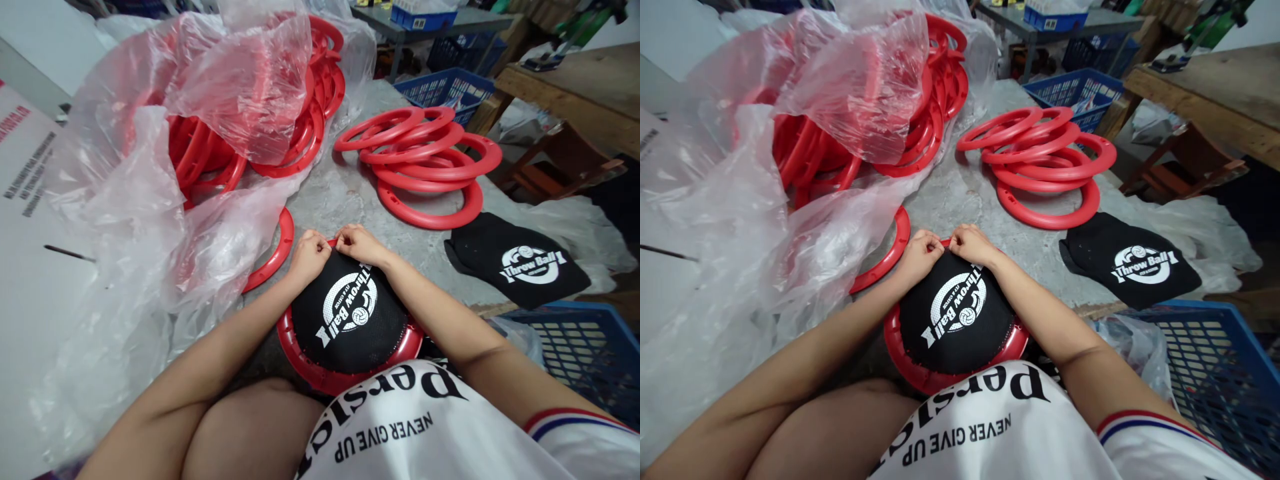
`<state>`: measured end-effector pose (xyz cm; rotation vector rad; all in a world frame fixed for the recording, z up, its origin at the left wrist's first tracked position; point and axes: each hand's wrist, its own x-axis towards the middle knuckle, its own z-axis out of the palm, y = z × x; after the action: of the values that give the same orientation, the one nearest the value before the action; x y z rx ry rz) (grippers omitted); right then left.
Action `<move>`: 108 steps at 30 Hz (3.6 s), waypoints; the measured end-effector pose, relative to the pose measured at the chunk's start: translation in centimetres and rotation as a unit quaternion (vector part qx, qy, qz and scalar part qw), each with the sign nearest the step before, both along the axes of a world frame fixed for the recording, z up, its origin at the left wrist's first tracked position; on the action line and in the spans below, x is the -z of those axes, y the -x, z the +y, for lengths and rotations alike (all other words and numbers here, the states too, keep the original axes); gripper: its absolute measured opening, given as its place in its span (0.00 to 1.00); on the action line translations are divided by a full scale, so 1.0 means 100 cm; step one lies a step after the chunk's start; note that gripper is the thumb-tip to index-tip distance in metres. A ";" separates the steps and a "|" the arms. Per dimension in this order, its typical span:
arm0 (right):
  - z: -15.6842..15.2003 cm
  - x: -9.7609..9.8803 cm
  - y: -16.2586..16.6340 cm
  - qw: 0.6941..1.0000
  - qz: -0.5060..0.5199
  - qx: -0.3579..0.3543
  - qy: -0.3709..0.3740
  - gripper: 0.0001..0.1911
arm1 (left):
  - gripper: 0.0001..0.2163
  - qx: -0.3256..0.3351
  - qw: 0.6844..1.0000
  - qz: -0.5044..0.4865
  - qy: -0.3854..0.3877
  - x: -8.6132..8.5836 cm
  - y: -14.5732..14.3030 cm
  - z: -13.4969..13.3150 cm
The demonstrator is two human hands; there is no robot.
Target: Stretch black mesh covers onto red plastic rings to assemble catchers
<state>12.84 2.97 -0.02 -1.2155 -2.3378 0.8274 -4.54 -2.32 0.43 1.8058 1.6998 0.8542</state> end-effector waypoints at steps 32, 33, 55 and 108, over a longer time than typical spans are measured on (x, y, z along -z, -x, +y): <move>-0.014 -0.018 0.006 0.995 -0.053 -0.048 -0.074 0.12 | 0.10 0.055 0.985 0.159 0.046 -0.027 0.024 -0.021; -0.014 -0.022 0.009 0.992 -0.062 -0.071 -0.077 0.12 | 0.10 0.059 0.985 0.158 0.046 -0.026 0.024 -0.021; 0.009 -0.001 0.020 0.992 0.073 -0.063 0.080 0.04 | 0.04 0.004 0.994 0.027 0.108 -0.023 0.024 -0.012; -0.020 -0.016 0.032 0.987 -0.016 -0.113 -0.114 0.07 | 0.10 0.077 0.990 0.080 0.082 -0.033 0.047 -0.008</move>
<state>9.63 0.94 1.59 -0.8872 -2.5473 0.5903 -9.28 -3.11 3.70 1.9057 1.6480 0.5018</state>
